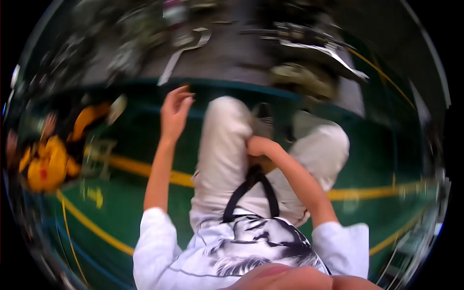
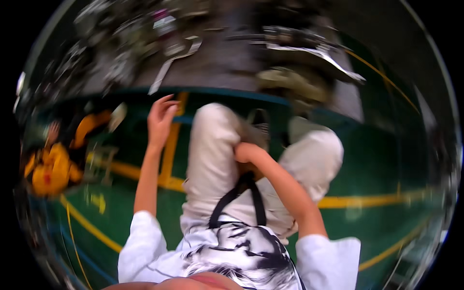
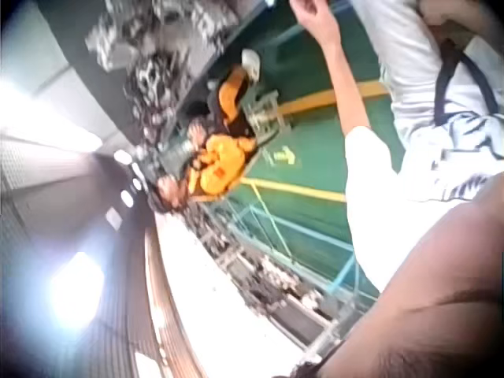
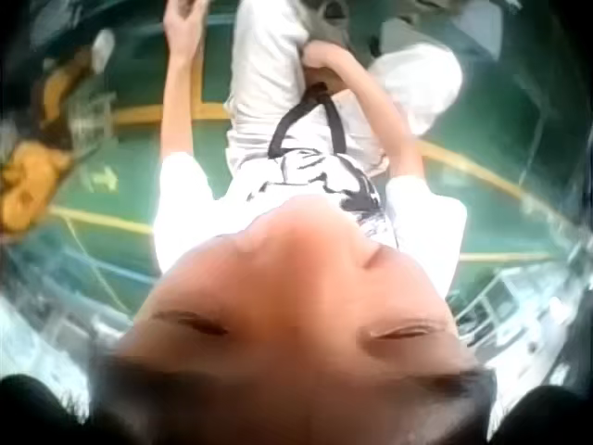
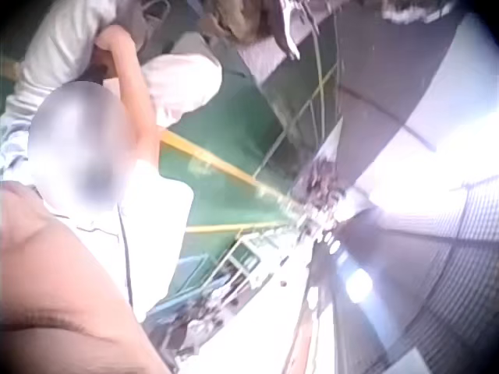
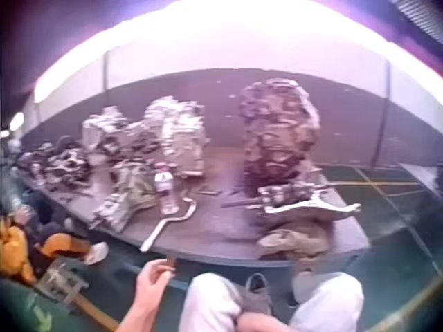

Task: The person installs a gear shaft assembly into a transmission housing by hand, rotates the gears, and handles a metal crank wrench on the workbench.

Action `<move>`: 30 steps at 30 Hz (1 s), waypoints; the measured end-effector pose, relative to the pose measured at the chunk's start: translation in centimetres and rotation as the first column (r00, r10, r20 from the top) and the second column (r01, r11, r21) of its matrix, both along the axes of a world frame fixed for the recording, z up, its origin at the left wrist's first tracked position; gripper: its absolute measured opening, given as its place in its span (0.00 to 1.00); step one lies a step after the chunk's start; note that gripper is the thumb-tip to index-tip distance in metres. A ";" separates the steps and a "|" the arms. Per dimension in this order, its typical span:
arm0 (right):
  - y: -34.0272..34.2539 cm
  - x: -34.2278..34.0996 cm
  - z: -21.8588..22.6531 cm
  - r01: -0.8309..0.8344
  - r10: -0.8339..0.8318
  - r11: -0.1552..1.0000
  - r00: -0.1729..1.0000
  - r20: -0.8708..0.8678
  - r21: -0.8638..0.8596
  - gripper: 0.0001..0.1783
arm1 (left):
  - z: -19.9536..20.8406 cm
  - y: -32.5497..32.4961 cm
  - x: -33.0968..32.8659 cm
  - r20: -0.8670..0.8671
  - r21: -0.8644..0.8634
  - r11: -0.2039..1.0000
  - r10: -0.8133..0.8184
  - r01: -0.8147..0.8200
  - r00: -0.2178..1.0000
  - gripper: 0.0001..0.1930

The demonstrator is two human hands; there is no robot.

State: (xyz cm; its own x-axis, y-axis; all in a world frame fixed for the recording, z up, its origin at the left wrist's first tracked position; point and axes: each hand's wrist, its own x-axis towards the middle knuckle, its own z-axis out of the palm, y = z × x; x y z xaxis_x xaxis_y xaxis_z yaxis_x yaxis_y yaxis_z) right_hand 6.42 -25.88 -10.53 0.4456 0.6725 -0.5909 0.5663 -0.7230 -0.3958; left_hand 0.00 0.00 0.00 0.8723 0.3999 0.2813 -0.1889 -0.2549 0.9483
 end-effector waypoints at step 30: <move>-16.6 15.6 12.9 -0.050 -0.678 0.624 0.461 0.572 0.780 0.12 | 2.6 -22.8 18.1 0.063 0.747 0.574 -0.565 0.337 0.823 0.12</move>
